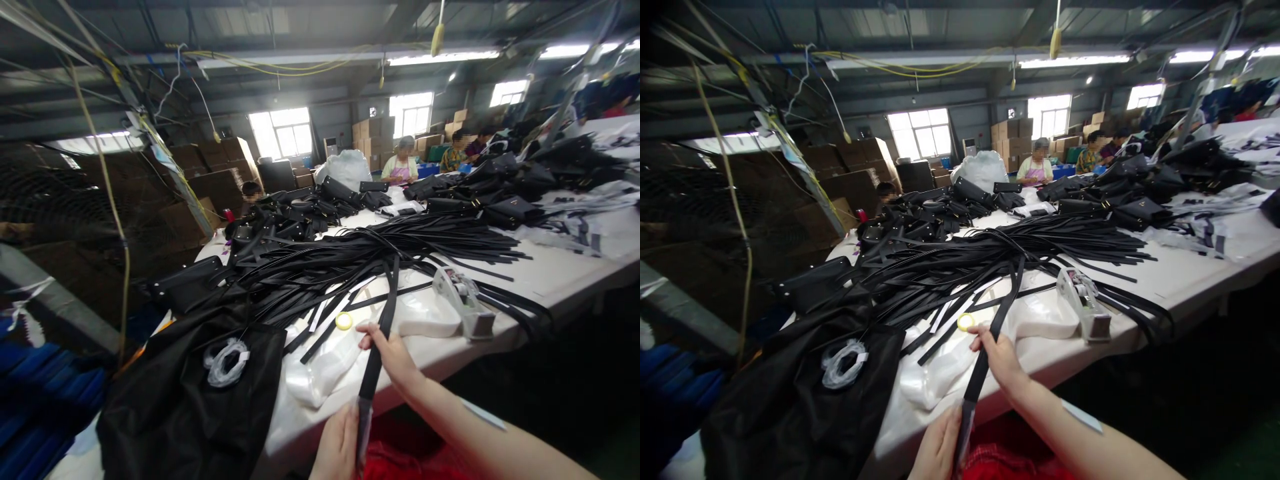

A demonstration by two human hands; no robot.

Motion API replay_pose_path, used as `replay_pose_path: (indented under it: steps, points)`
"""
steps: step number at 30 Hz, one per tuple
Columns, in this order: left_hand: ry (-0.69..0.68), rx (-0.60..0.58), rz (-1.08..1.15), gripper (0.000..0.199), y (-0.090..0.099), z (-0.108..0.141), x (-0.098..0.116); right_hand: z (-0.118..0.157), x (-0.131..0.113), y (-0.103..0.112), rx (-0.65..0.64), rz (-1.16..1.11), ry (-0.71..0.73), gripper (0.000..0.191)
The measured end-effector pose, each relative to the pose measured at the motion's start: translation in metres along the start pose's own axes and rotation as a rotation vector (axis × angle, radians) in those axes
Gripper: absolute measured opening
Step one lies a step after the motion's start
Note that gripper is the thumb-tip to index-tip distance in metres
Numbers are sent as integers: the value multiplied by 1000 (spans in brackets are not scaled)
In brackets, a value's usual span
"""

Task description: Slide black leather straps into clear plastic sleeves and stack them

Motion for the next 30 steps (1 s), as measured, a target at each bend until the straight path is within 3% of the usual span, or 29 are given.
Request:
replay_pose_path:
  steps: [3,5,7,9,11,14,19,22,24,27,30]
  points:
    - [-30,23,21,64,-3,-8,8,42,5,-31,-160,-48,-11,50]
    - [-58,65,55,63,-5,-11,8,51,5,-36,-225,-81,-9,45]
    - [-86,66,32,61,-11,-11,10,31,-2,-15,-133,-86,-3,43]
    - [-119,2,-44,60,-20,-11,21,-7,-17,24,89,-101,15,46]
    - [-159,-70,-83,61,-23,-11,44,-42,-41,49,189,-115,85,51]
    - [-156,-124,33,63,-15,-17,90,-64,-80,40,72,-97,217,50]
    - [-156,-206,204,61,-15,-28,160,-35,-129,-4,-131,-30,433,40]
    - [-256,-199,220,57,-21,-25,184,-30,-161,-12,-227,45,498,43]
    - [-317,-194,225,53,-24,-22,195,-43,-186,-2,-210,18,500,45]
    - [-419,-148,176,50,-18,-17,218,-77,-223,22,-83,-116,478,48]
    - [-478,-122,175,52,-7,-18,254,-98,-252,22,-75,-176,509,47]
Point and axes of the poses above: each hand's wrist, its own z-axis away from the middle knuckle, its own y-axis out of the back of the hand, x = y × z, the point moved 9 cm from there along -z, towards the middle knuckle, and after that the axes turned 14 degrees about y, right-handed, at the moved point
